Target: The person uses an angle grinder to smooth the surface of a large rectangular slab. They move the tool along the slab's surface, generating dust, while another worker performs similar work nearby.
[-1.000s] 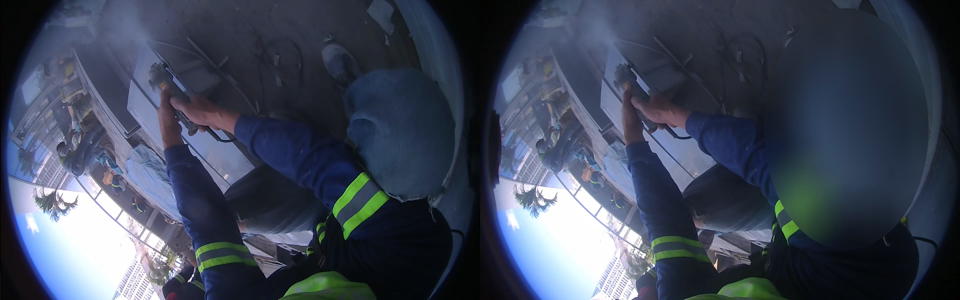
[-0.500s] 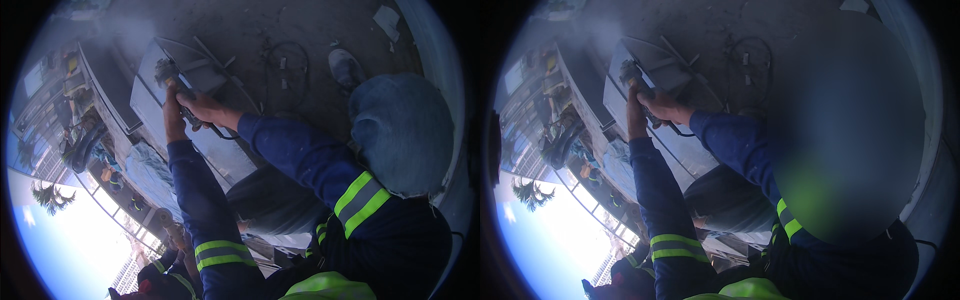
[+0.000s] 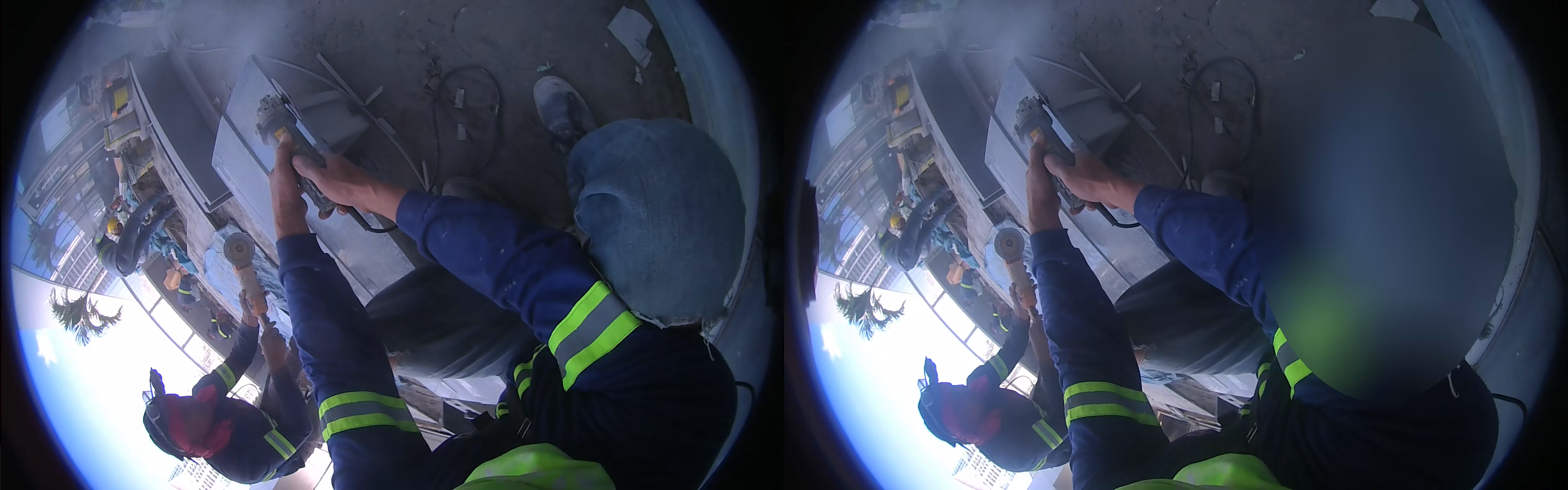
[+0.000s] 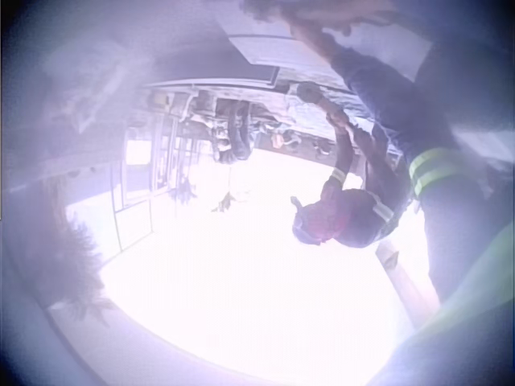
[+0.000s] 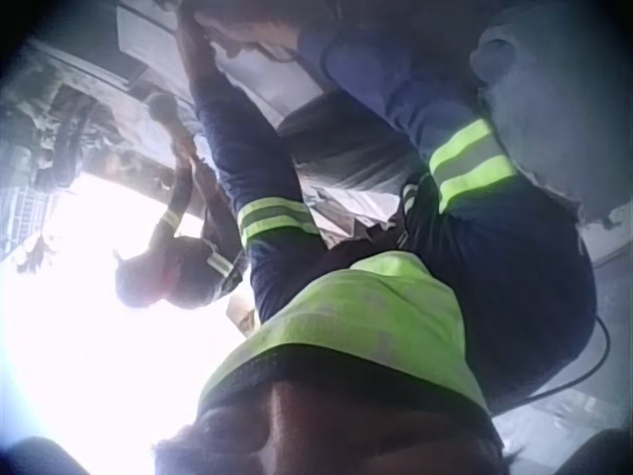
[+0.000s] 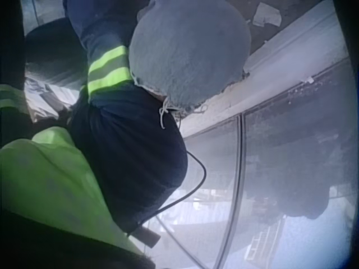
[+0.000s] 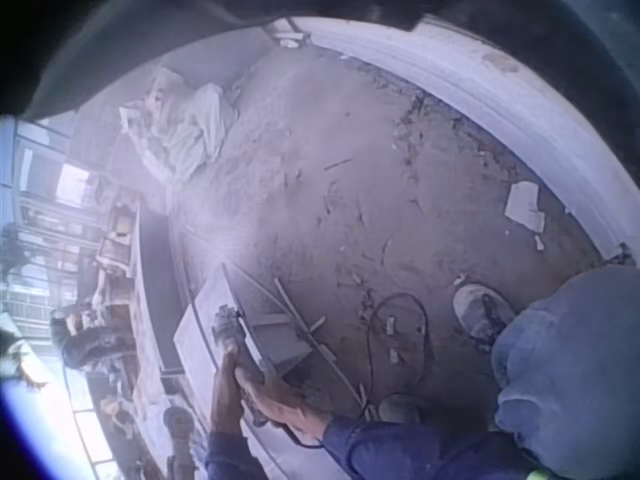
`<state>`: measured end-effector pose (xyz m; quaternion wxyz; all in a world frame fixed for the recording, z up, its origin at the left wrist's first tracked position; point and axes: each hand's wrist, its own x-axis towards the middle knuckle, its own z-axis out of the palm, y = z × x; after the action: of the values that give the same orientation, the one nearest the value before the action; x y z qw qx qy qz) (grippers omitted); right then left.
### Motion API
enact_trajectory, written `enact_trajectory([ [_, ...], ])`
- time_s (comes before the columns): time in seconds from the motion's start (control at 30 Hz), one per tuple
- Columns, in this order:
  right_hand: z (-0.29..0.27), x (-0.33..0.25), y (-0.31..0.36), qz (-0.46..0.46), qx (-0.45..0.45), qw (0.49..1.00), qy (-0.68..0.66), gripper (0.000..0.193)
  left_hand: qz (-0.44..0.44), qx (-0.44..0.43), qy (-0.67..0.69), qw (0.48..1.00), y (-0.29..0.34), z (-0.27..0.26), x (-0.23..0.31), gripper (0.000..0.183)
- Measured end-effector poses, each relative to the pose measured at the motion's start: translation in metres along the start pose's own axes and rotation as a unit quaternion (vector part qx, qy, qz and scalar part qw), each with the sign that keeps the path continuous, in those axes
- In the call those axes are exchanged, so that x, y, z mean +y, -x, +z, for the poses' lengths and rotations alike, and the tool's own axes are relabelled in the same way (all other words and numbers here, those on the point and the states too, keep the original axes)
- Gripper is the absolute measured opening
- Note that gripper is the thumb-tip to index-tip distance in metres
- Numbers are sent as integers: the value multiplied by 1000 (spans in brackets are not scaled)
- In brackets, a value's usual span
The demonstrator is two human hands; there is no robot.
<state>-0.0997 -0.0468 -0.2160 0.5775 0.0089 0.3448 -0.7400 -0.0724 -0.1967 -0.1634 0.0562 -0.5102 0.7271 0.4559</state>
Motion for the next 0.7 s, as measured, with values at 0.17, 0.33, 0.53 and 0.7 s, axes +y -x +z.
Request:
enact_trajectory([
  [0.17,-2,0,1,-7,-8,1000,3,69,-16,-3,2,1000,1,-2,1,81],
  [0.33,-2,-2,2,-3,-10,1000,16,69,-22,1,2,1000,-2,-3,-2,83],
  [0.53,-3,-5,5,19,-13,1000,-6,66,-31,-2,6,1000,-6,-6,-4,84],
  [0.7,-3,-7,6,19,-16,1000,-11,67,-36,-4,23,999,-6,-5,-3,81],
])
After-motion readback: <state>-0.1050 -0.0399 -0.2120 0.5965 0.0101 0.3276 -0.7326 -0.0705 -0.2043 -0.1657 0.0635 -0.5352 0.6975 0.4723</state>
